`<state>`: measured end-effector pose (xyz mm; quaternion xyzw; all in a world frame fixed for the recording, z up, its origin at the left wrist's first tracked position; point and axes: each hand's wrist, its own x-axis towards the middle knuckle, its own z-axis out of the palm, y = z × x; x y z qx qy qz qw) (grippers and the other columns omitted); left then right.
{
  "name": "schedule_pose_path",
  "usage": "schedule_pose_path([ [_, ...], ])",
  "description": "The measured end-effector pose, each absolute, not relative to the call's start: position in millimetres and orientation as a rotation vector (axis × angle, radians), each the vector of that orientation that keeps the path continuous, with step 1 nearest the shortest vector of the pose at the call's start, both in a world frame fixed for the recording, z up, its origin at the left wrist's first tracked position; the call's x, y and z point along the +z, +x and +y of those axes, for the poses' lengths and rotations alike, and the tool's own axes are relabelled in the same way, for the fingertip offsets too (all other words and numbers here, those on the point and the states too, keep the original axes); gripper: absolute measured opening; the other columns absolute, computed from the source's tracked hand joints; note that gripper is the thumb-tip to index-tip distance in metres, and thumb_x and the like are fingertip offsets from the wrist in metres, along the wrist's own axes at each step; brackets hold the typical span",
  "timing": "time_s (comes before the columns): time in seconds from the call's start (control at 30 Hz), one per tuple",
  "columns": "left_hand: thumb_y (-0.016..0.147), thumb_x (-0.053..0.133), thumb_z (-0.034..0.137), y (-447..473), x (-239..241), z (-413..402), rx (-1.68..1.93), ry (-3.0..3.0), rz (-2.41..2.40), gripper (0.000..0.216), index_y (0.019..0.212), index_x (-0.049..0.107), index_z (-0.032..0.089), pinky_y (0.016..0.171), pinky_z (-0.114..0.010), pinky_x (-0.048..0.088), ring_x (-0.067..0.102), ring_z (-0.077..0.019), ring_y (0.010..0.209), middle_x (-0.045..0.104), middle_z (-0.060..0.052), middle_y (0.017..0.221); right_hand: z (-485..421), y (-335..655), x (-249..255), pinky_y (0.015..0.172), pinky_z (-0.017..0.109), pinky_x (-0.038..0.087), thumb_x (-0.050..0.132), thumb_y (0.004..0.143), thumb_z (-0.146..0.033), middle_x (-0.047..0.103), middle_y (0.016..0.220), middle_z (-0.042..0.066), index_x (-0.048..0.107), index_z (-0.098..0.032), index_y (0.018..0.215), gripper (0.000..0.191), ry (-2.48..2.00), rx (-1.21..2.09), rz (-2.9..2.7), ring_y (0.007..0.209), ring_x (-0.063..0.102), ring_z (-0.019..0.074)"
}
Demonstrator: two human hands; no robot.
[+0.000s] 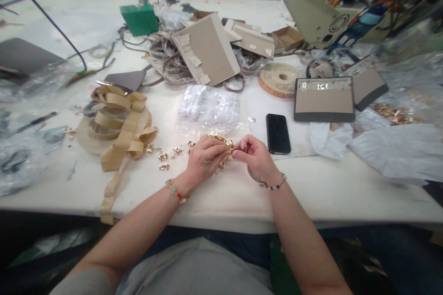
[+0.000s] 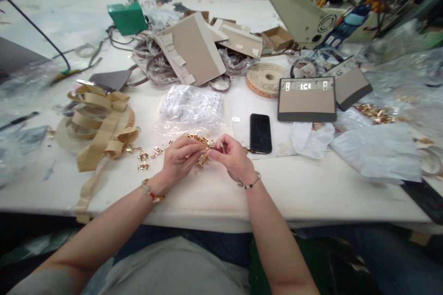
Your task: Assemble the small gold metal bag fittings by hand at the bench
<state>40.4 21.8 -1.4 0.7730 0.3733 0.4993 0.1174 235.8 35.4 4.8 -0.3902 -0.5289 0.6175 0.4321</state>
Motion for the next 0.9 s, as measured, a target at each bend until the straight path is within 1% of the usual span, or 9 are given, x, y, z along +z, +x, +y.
schedule_pose_path([
  [0.07, 0.092, 0.067, 0.024, 41, -2, 22, 1.464, 2.265, 1.099, 0.007, 0.097, 0.072, 0.022, 0.074, -0.03, 0.051, 0.066, -0.0163, 0.081, 0.074, -0.005, 0.09, 35, 236, 5, 0.08, 0.034, 0.054, 0.087, 0.072, -0.037, 0.07, 0.096, 0.003, 0.047, -0.022, 0.074, 0.043, -0.938, 1.533, -1.319, 0.085, 0.064, 0.0172],
  [0.13, 0.093, 0.067, 0.026, 41, -2, 22, 1.455, 2.265, 1.116, 0.008, 0.098, 0.072, 0.022, 0.074, -0.03, 0.051, 0.066, -0.0161, 0.081, 0.074, -0.005, 0.09, 35, 236, 6, 0.082, 0.035, 0.054, 0.088, 0.07, -0.034, 0.071, 0.103, 0.004, 0.046, -0.022, 0.074, 0.044, -0.925, 1.514, -1.319, 0.087, 0.065, 0.0179],
  [0.27, 0.09, 0.071, 0.034, 42, 0, 21, 1.485, 2.2, 1.199, 0.023, 0.107, 0.068, 0.02, 0.071, -0.029, 0.051, 0.066, -0.0156, 0.077, 0.074, -0.004, 0.088, 34, 236, 10, 0.078, 0.034, 0.054, 0.088, 0.069, -0.032, 0.072, 0.104, 0.005, 0.046, -0.022, 0.072, 0.044, -0.925, 1.473, -1.32, 0.083, 0.065, 0.0172],
  [0.33, 0.088, 0.073, 0.036, 42, 1, 20, 1.505, 2.174, 1.227, 0.022, 0.101, 0.067, 0.02, 0.07, -0.028, 0.051, 0.066, -0.0153, 0.075, 0.073, -0.003, 0.084, 33, 236, 10, 0.077, 0.034, 0.054, 0.088, 0.069, -0.032, 0.072, 0.105, 0.005, 0.046, -0.022, 0.072, 0.044, -0.93, 1.452, -1.329, 0.08, 0.064, 0.0166],
  [0.43, 0.09, 0.071, 0.034, 43, 3, 20, 1.505, 2.21, 1.213, 0.015, 0.092, 0.068, 0.02, 0.068, -0.028, 0.05, 0.066, -0.015, 0.072, 0.073, -0.002, 0.078, 34, 236, 10, 0.076, 0.034, 0.054, 0.089, 0.069, -0.03, 0.073, 0.106, 0.005, 0.046, -0.022, 0.072, 0.044, -0.921, 1.427, -1.334, 0.078, 0.065, 0.0161],
  [0.57, 0.091, 0.069, 0.032, 42, 4, 20, 1.469, 2.229, 1.169, 0.013, 0.095, 0.07, 0.019, 0.067, -0.029, 0.05, 0.066, -0.0153, 0.069, 0.075, -0.004, 0.08, 34, 236, 9, 0.077, 0.035, 0.055, 0.089, 0.069, -0.03, 0.073, 0.106, 0.005, 0.046, -0.022, 0.071, 0.043, -0.919, 1.391, -1.353, 0.082, 0.066, 0.0176],
  [0.63, 0.092, 0.068, 0.032, 42, 5, 20, 1.448, 2.203, 1.161, 0.013, 0.093, 0.072, 0.02, 0.067, -0.03, 0.051, 0.066, -0.0158, 0.068, 0.075, -0.004, 0.078, 33, 236, 9, 0.078, 0.036, 0.056, 0.088, 0.069, -0.031, 0.074, 0.106, 0.006, 0.046, -0.022, 0.07, 0.043, -0.933, 1.373, -1.379, 0.083, 0.067, 0.0186],
  [0.77, 0.089, 0.071, 0.034, 40, 10, 20, 1.384, 2.028, 1.138, 0.015, 0.085, 0.074, 0.02, 0.065, -0.03, 0.051, 0.066, -0.0156, 0.066, 0.074, -0.003, 0.074, 32, 237, 9, 0.078, 0.037, 0.056, 0.087, 0.071, -0.032, 0.074, 0.105, 0.006, 0.047, -0.023, 0.072, 0.041, -0.963, 1.323, -1.441, 0.083, 0.067, 0.0189],
  [0.9, 0.083, 0.077, 0.035, 38, 11, 21, 1.289, 1.776, 1.102, 0.019, 0.077, 0.074, 0.018, 0.059, -0.027, 0.051, 0.066, -0.0142, 0.063, 0.074, -0.003, 0.071, 31, 238, 8, 0.084, 0.038, 0.054, 0.086, 0.073, -0.03, 0.073, 0.103, 0.006, 0.049, -0.023, 0.072, 0.038, -0.962, 1.268, -1.507, 0.093, 0.067, 0.021],
])
